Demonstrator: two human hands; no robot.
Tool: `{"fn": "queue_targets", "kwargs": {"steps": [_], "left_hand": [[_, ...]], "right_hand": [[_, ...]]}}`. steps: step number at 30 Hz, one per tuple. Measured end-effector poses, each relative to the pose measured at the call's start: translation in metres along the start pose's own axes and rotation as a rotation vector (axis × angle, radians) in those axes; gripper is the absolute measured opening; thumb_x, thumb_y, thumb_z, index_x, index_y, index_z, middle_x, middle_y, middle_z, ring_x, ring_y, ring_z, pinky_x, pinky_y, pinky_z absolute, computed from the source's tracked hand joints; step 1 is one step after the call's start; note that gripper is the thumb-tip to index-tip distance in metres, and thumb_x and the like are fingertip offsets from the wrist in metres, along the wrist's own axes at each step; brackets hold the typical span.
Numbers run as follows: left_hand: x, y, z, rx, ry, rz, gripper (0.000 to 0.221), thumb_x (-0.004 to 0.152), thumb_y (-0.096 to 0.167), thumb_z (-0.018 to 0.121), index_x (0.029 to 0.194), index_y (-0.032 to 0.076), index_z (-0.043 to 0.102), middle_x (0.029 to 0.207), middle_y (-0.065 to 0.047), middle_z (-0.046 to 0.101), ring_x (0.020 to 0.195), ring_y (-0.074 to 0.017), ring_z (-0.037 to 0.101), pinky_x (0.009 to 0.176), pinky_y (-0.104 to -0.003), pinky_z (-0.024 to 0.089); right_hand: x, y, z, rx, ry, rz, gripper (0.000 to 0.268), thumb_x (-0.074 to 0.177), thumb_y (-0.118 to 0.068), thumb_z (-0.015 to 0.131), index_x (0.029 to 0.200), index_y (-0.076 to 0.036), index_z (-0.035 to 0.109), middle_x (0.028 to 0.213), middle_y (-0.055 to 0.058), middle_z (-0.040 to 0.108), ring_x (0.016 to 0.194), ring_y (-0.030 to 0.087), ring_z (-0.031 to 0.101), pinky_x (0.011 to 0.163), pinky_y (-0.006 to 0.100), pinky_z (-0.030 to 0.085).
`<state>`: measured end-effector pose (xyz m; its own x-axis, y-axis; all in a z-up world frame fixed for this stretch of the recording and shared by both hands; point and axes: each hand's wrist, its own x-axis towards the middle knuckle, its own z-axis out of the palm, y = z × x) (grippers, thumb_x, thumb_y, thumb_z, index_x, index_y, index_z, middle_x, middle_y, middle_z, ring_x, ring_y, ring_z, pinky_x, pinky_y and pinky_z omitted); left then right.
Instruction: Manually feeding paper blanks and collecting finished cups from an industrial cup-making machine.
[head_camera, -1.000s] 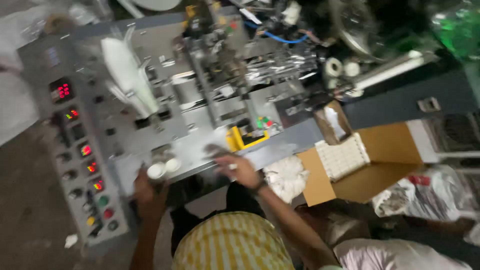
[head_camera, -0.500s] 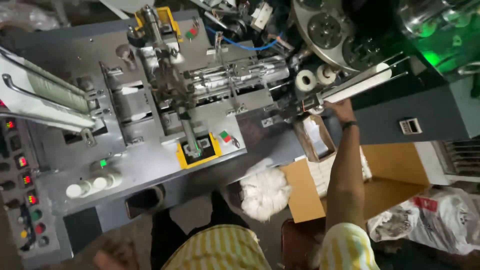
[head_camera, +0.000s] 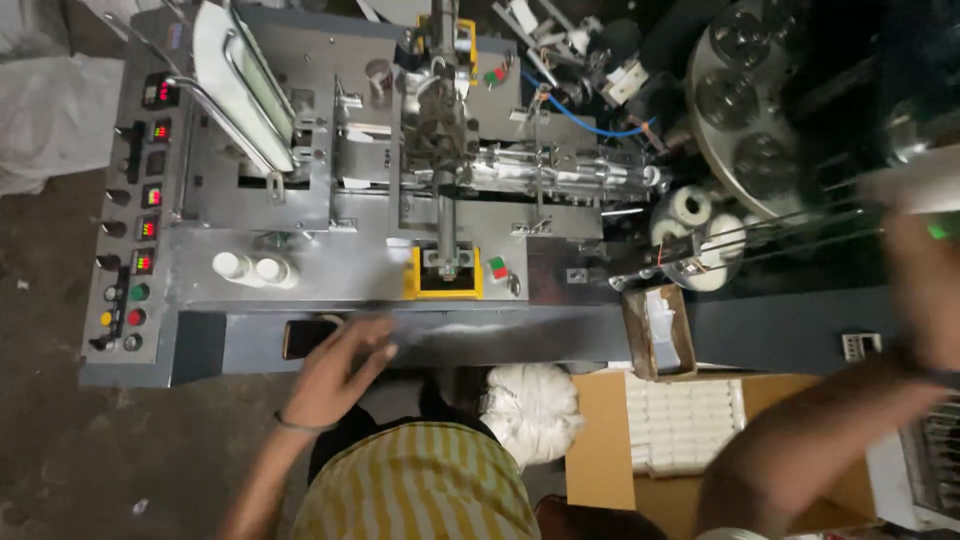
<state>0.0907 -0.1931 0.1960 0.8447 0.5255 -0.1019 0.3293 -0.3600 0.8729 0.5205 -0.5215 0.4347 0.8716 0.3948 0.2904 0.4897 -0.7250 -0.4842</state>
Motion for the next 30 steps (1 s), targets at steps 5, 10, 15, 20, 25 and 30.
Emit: {"fn": "queue_targets", "kwargs": {"steps": [5, 10, 15, 20, 25, 30], "left_hand": [[0.011, 0.087, -0.061, -0.092, 0.233, 0.454, 0.083, 0.089, 0.028, 0.076, 0.153, 0.001, 0.032, 0.14, -0.022, 0.058, 0.125, -0.0343, 0.06, 0.103, -0.044, 0.048], [-0.011, 0.059, -0.097, -0.777, 0.488, 0.45, 0.064, 0.1, 0.03, 0.072, 0.149, 0.011, 0.035, 0.147, -0.015, 0.059, 0.107, -0.0199, 0.072, 0.083, -0.033, 0.062], [-0.033, -0.036, -0.074, -0.66, 0.384, 0.02, 0.035, 0.102, 0.018, 0.066, 0.134, 0.004, 0.062, 0.12, -0.013, 0.072, 0.106, -0.0223, 0.073, 0.089, -0.036, 0.06], [-0.052, -0.067, -0.034, -0.871, -0.505, -0.281, 0.057, 0.09, 0.021, 0.078, 0.141, 0.012, 0.053, 0.115, -0.01, 0.077, 0.105, -0.0166, 0.075, 0.089, -0.03, 0.06], [-0.035, -0.057, -0.07, -1.492, -0.36, -0.382, 0.062, 0.093, 0.05, 0.065, 0.139, 0.013, 0.045, 0.092, -0.009, 0.066, 0.065, -0.018, 0.067, 0.053, -0.034, 0.059], [-0.037, -0.093, -0.079, -1.342, -0.193, -0.407, 0.065, 0.094, 0.052, 0.063, 0.144, 0.018, 0.041, 0.092, -0.008, 0.065, 0.06, -0.0161, 0.063, 0.051, -0.033, 0.055]], "right_hand": [[-0.12, -0.078, 0.171, -0.002, -0.359, -0.648, 0.041, 0.083, -0.018, 0.075, 0.123, -0.011, 0.07, 0.124, 0.015, 0.071, 0.119, 0.032, 0.064, 0.104, 0.047, 0.05], [-0.207, -0.173, 0.235, 0.599, -1.338, -0.65, 0.07, 0.093, -0.02, 0.078, 0.154, -0.01, 0.046, 0.155, 0.011, 0.053, 0.14, 0.029, 0.053, 0.112, 0.041, 0.048], [-0.184, -0.136, 0.282, 1.158, -0.538, -0.181, 0.044, 0.094, -0.029, 0.077, 0.125, -0.005, 0.057, 0.118, 0.01, 0.066, 0.108, 0.02, 0.066, 0.09, 0.037, 0.053], [-0.196, -0.218, 0.337, 1.52, -0.367, 0.357, 0.041, 0.102, -0.041, 0.062, 0.125, -0.009, 0.053, 0.108, 0.009, 0.065, 0.098, 0.021, 0.066, 0.087, 0.038, 0.056], [-0.203, -0.282, 0.347, 1.305, -1.251, 0.217, 0.046, 0.101, -0.039, 0.057, 0.136, -0.01, 0.048, 0.123, 0.012, 0.068, 0.112, 0.024, 0.069, 0.094, 0.036, 0.055], [-0.201, -0.284, 0.402, 1.142, -1.038, 0.083, 0.049, 0.103, -0.036, 0.058, 0.142, -0.01, 0.045, 0.128, 0.011, 0.065, 0.116, 0.02, 0.065, 0.096, 0.034, 0.054]]}}
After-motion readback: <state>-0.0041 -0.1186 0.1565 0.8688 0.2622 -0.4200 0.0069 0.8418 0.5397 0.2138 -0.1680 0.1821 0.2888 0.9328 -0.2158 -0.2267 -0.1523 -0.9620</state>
